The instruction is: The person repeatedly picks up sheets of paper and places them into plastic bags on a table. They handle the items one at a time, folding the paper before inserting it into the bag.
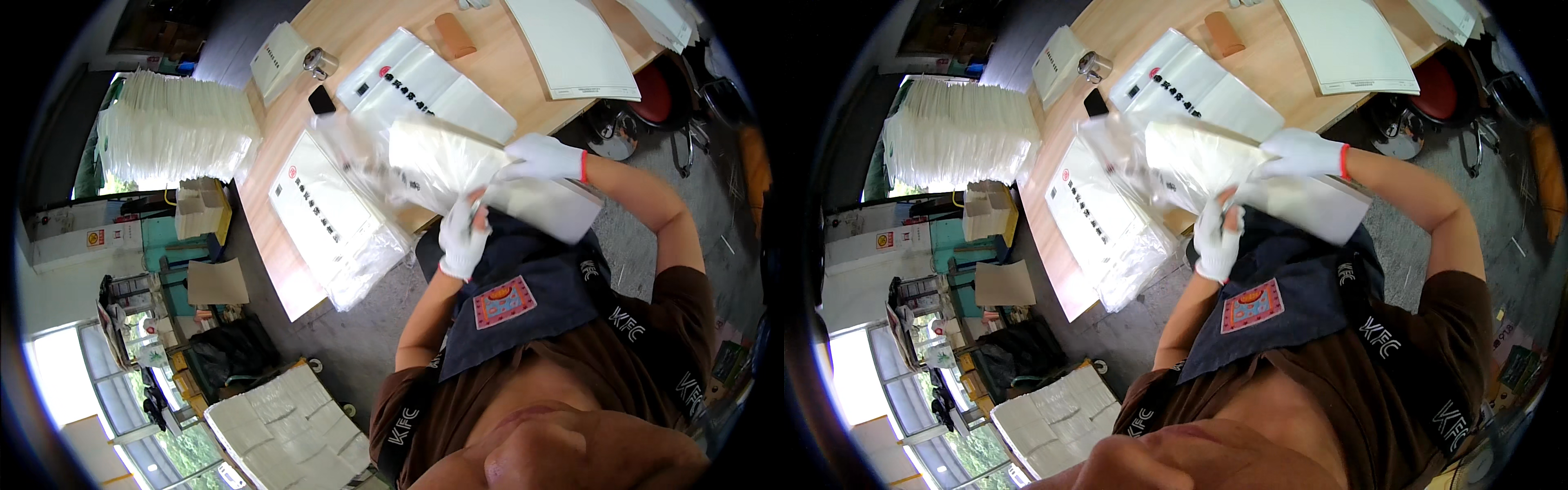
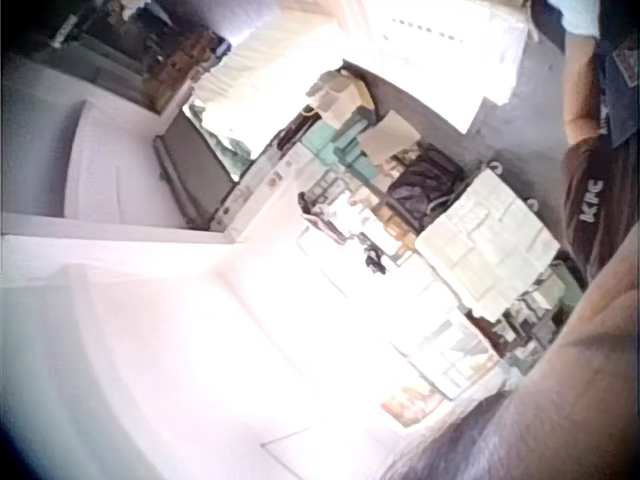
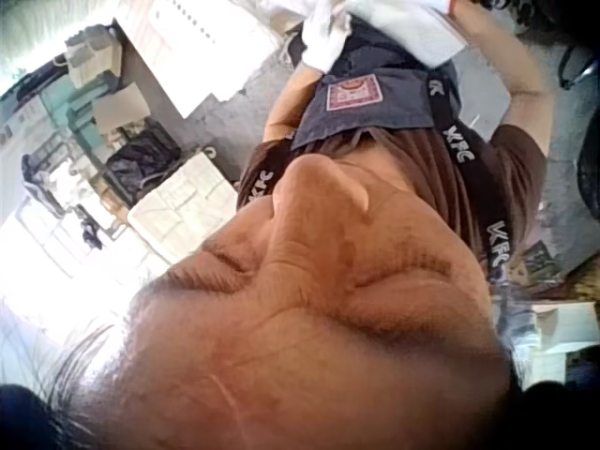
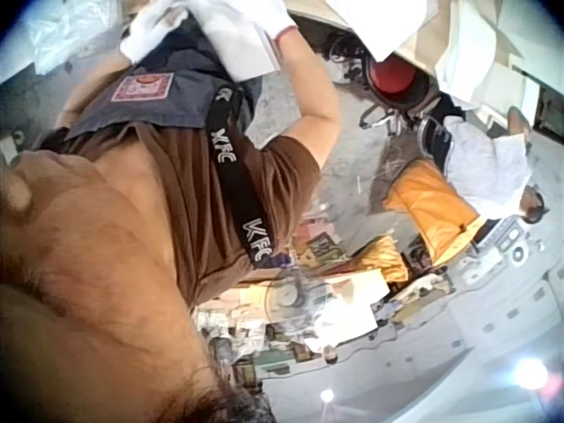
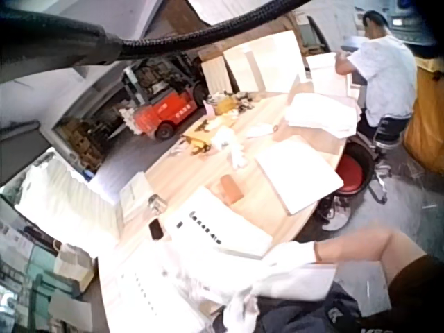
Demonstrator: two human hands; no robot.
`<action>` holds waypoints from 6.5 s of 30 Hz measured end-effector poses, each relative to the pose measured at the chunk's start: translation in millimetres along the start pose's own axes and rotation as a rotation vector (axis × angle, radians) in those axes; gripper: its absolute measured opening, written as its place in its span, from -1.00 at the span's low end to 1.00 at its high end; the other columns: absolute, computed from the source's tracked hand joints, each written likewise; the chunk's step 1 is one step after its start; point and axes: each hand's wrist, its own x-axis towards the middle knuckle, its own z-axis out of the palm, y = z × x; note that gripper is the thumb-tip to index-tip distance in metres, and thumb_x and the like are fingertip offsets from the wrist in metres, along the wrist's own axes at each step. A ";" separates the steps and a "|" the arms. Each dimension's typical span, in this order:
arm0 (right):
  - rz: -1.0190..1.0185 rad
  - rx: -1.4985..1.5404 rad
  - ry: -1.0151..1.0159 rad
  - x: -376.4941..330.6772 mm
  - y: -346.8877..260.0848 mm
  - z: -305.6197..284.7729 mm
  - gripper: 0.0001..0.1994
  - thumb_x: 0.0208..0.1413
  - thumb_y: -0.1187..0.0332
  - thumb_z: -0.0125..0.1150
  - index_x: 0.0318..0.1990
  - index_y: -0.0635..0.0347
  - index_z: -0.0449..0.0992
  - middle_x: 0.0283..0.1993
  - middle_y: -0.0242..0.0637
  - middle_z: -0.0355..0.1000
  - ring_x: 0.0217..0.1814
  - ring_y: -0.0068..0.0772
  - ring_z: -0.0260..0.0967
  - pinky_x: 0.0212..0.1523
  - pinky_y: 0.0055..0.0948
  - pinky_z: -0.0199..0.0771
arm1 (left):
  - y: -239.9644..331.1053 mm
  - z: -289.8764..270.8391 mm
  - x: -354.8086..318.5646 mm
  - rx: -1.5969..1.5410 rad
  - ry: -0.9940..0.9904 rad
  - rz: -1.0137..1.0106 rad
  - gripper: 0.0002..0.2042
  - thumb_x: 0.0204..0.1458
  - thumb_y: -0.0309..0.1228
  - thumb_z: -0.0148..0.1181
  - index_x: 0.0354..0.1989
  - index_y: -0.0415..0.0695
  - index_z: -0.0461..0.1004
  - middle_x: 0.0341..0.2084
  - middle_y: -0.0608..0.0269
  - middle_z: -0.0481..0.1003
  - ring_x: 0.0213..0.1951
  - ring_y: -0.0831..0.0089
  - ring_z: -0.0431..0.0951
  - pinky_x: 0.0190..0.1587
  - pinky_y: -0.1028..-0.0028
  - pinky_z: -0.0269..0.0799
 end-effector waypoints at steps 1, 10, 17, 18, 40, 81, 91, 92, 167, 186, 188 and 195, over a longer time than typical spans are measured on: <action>0.172 0.489 -0.125 -2.5 -1.5 -4.4 -0.62 0.08 0.05 0.15 -0.23 0.23 0.56 -0.33 -0.19 0.51 -0.33 -0.44 0.46 -0.30 -0.41 0.44 | -23.0 4.4 -22.5 -0.155 0.126 -0.047 -0.71 0.00 -0.59 0.10 -0.06 -0.12 0.45 -0.33 0.07 0.53 -0.38 0.15 0.53 -0.32 0.31 0.46; -0.165 0.370 0.480 81.7 65.8 94.5 -0.64 0.10 0.24 0.04 0.06 0.08 0.42 -0.05 -0.31 0.41 0.02 -0.34 0.32 0.08 -0.39 0.31 | 42.7 26.2 84.9 0.229 -0.052 0.269 -0.69 -0.11 -0.64 0.03 -0.19 -0.05 0.54 -0.29 0.11 0.55 -0.29 0.19 0.56 -0.24 0.34 0.46; -0.058 -0.175 0.444 18.0 -9.1 82.0 -0.59 0.04 0.19 0.12 0.05 0.11 0.35 0.09 -0.25 0.34 0.14 -0.30 0.25 0.17 -0.35 0.23 | -43.4 6.5 94.9 0.180 0.025 0.069 -0.78 -0.01 -0.52 0.06 -0.18 -0.03 0.46 -0.37 0.11 0.54 -0.35 0.11 0.56 -0.30 0.28 0.46; -0.081 -0.155 0.562 4.2 -11.9 81.5 -0.57 -0.01 0.27 0.17 0.05 0.14 0.35 0.09 -0.23 0.34 0.11 -0.22 0.28 0.17 -0.33 0.23 | -53.5 10.1 87.6 0.175 0.004 0.083 -0.79 -0.03 -0.51 0.07 -0.19 -0.04 0.46 -0.35 0.12 0.54 -0.32 0.12 0.55 -0.27 0.28 0.46; 0.238 -0.216 -0.105 -142.2 -12.2 124.1 -0.62 0.08 0.02 0.01 -0.52 0.17 0.40 -0.63 -0.23 0.42 -0.64 -0.16 0.42 -0.71 -0.21 0.32 | -40.1 3.1 -171.4 0.155 0.333 -0.206 -0.80 -0.23 -0.64 0.26 -0.54 -0.12 0.33 -0.57 0.22 0.41 -0.52 0.41 0.46 -0.48 0.50 0.35; 0.131 1.139 -0.496 105.3 -88.0 184.7 -0.80 0.07 0.30 0.18 -0.27 0.25 0.49 -0.47 -0.34 0.45 -0.57 -0.66 0.30 -0.61 -0.62 0.29 | -132.4 -219.8 -54.7 1.350 0.549 -0.539 -0.51 0.00 -0.40 0.10 0.17 -0.14 0.24 0.23 -0.06 0.18 0.21 0.02 0.21 0.22 0.20 0.13; 0.409 1.282 -0.105 27.3 -13.3 152.5 -0.85 0.12 0.31 0.13 -0.27 0.20 0.43 -0.41 -0.34 0.46 -0.51 -0.60 0.35 -0.50 -0.59 0.39 | -145.3 20.2 137.0 0.681 0.037 -0.027 -0.81 -0.08 -0.21 0.23 -0.34 0.00 0.53 -0.31 0.15 0.50 -0.17 0.16 0.46 -0.06 0.23 0.32; 0.396 1.264 -0.054 23.7 -9.3 145.1 -0.85 0.13 0.30 0.12 -0.27 0.20 0.44 -0.40 -0.34 0.46 -0.51 -0.60 0.36 -0.49 -0.59 0.40 | -150.1 22.5 145.9 0.698 -0.012 -0.067 -0.81 -0.05 -0.18 0.21 -0.37 0.00 0.54 -0.31 0.12 0.51 -0.18 0.16 0.47 -0.07 0.23 0.33; 0.292 0.765 0.730 -77.0 170.9 45.3 -0.61 0.14 0.12 0.11 0.04 0.15 0.45 -0.02 -0.21 0.45 0.08 -0.30 0.36 0.17 -0.30 0.26 | -36.7 80.6 185.4 -0.446 -0.428 -0.529 -0.64 -0.01 -0.55 0.07 0.00 -0.34 0.36 -0.28 0.02 0.54 -0.39 0.28 0.60 -0.36 0.44 0.54; -0.053 -0.404 0.483 -92.2 40.5 -19.5 -0.69 0.12 0.13 0.01 -0.26 0.21 0.48 -0.05 -0.13 0.38 -0.26 -0.14 0.46 -0.25 -0.28 0.49 | -25.5 -29.1 170.2 -0.956 0.004 -0.439 -0.50 0.24 -0.04 -0.20 0.28 -0.02 0.16 0.21 0.10 0.26 -0.71 0.67 0.09 -0.63 0.65 0.15; 0.044 -0.541 0.264 -76.7 31.8 -17.6 -0.70 0.11 0.13 0.02 -0.26 0.20 0.47 -0.04 -0.14 0.38 -0.28 -0.15 0.46 -0.25 -0.29 0.50 | -22.4 -57.6 163.0 -0.884 -0.126 -0.203 -0.52 0.25 -0.12 -0.20 0.28 -0.06 0.18 0.22 0.10 0.24 -0.68 0.58 0.28 -0.58 0.59 0.27; 0.078 0.244 0.127 -13.9 29.9 -3.0 -0.73 0.09 0.31 0.12 -0.14 0.32 0.50 -0.23 -0.19 0.51 -0.16 -0.36 0.47 -0.14 -0.43 0.43 | -5.3 34.9 37.0 -0.041 0.067 0.006 -0.67 0.06 -0.49 0.09 0.04 -0.15 0.41 -0.35 0.09 0.53 -0.36 0.20 0.56 -0.28 0.32 0.45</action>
